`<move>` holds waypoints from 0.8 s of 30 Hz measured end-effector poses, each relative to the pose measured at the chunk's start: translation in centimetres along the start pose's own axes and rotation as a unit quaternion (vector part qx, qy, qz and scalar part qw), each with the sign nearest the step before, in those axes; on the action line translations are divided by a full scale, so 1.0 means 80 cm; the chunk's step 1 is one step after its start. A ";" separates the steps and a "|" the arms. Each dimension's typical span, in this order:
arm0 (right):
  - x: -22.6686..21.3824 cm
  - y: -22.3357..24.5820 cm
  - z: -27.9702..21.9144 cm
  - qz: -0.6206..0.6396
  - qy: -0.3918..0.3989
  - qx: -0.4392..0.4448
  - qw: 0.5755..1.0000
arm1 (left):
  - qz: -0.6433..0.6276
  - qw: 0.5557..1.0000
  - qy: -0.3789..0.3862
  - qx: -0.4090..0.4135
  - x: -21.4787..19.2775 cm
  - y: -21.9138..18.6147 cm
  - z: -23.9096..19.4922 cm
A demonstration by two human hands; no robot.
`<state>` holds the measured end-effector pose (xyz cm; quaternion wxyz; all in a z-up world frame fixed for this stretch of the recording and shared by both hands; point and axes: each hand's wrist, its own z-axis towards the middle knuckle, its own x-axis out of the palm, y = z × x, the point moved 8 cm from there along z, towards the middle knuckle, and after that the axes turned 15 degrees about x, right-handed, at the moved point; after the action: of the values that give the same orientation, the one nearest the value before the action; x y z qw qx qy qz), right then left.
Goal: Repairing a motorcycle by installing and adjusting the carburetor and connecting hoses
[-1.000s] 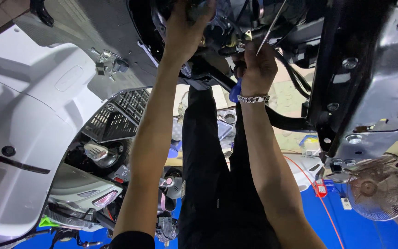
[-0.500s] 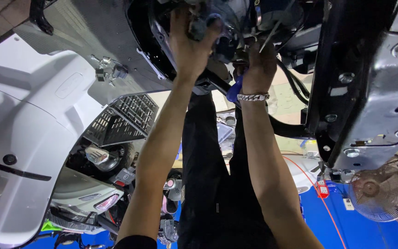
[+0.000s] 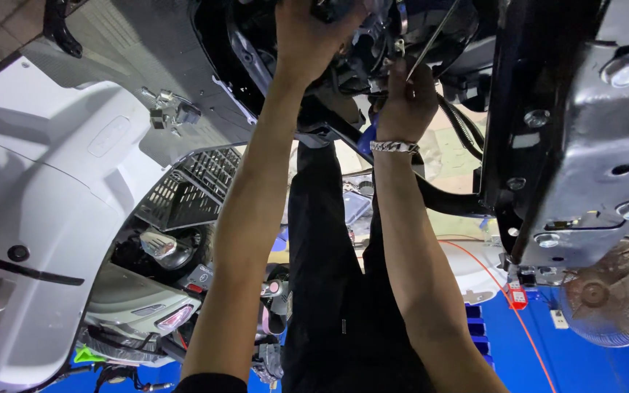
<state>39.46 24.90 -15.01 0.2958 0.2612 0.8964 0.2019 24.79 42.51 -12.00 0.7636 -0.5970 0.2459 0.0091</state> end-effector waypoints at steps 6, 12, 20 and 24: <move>-0.005 0.030 0.000 -0.090 -0.079 -0.133 0.984 | 0.015 0.996 0.004 -0.093 0.002 0.023 -0.015; 0.008 0.036 -0.006 -0.072 -0.028 -0.214 0.974 | 0.036 0.992 0.006 -0.119 0.003 0.021 -0.013; 0.019 0.012 0.005 0.002 0.010 -0.094 0.996 | 0.024 0.996 -0.012 -0.080 0.001 0.008 -0.004; 0.002 -0.009 0.003 -0.089 -0.121 -0.072 0.986 | -0.023 0.995 -0.010 -0.097 0.003 0.006 -0.007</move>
<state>39.25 24.47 -15.66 0.4369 0.1804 0.8569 0.2058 24.68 42.06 -12.62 0.7046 -0.6735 0.2224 0.0215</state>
